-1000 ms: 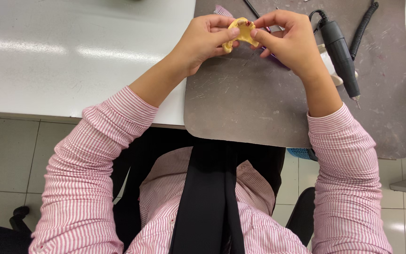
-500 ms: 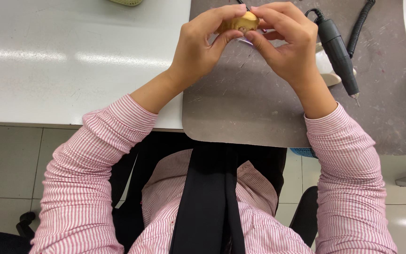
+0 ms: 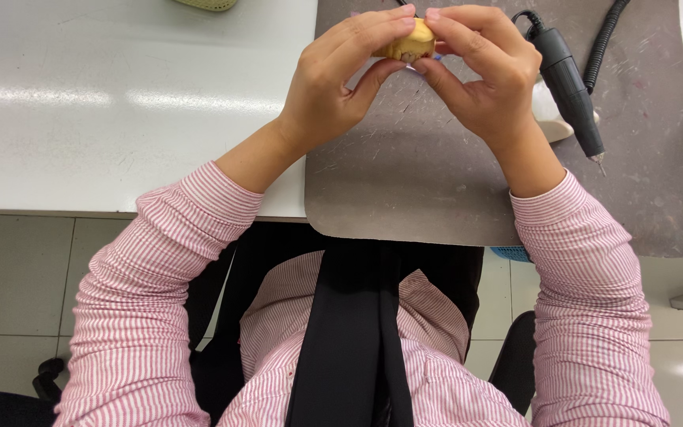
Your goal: The person uses a rotary handpiece to grind a small tooth-shaped object, then places it into a yellow denture model and adjusts it with a brush. The person repeats grinding and placement steps on the same object throughout the clip.
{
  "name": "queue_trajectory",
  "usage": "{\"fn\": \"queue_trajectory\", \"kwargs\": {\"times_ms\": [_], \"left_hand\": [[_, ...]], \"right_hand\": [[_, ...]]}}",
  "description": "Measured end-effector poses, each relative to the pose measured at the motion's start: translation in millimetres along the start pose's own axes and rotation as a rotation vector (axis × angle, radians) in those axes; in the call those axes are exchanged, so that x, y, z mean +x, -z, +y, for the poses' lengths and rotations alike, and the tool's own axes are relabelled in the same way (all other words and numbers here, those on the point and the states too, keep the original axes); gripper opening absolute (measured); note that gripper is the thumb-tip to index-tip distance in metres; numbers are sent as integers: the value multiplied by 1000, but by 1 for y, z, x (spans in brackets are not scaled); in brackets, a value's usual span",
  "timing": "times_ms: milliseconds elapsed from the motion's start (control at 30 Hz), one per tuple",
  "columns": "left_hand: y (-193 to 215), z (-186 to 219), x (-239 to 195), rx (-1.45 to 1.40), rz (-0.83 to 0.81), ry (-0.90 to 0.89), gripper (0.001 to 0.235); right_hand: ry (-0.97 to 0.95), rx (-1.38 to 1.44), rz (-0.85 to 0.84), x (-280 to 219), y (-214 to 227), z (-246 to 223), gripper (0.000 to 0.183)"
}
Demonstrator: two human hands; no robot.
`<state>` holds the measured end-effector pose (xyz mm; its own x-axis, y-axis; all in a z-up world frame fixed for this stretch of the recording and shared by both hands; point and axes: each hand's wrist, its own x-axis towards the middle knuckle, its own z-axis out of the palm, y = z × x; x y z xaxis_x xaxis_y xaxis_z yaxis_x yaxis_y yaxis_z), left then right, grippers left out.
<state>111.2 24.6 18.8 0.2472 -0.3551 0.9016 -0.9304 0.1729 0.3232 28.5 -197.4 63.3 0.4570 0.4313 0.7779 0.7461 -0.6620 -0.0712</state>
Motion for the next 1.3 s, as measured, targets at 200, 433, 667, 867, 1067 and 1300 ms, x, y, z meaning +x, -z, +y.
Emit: {"fn": "queue_trajectory", "kwargs": {"times_ms": [200, 433, 667, 867, 1067, 1300], "left_hand": [[-2, 2, -3, 2, 13, 45, 38], [-5, -2, -10, -54, 15, 85, 36], [-21, -5, -22, -264, 33, 297, 30], [-24, -7, -25, -251, 32, 361, 27], [-21, -12, -24, -235, 20, 335, 28], [-20, -15, -26, -272, 9, 418, 26]], "right_hand": [[26, 22, -9, 3, 2, 0, 38], [-14, 70, -94, 3, 9, 4, 40], [-163, 121, -198, -3, 7, 12, 35], [-196, 192, -231, -4, 5, 22, 34], [-199, 170, -207, -7, 3, 21, 32], [-291, 183, -211, -7, -3, 18, 31]]}}
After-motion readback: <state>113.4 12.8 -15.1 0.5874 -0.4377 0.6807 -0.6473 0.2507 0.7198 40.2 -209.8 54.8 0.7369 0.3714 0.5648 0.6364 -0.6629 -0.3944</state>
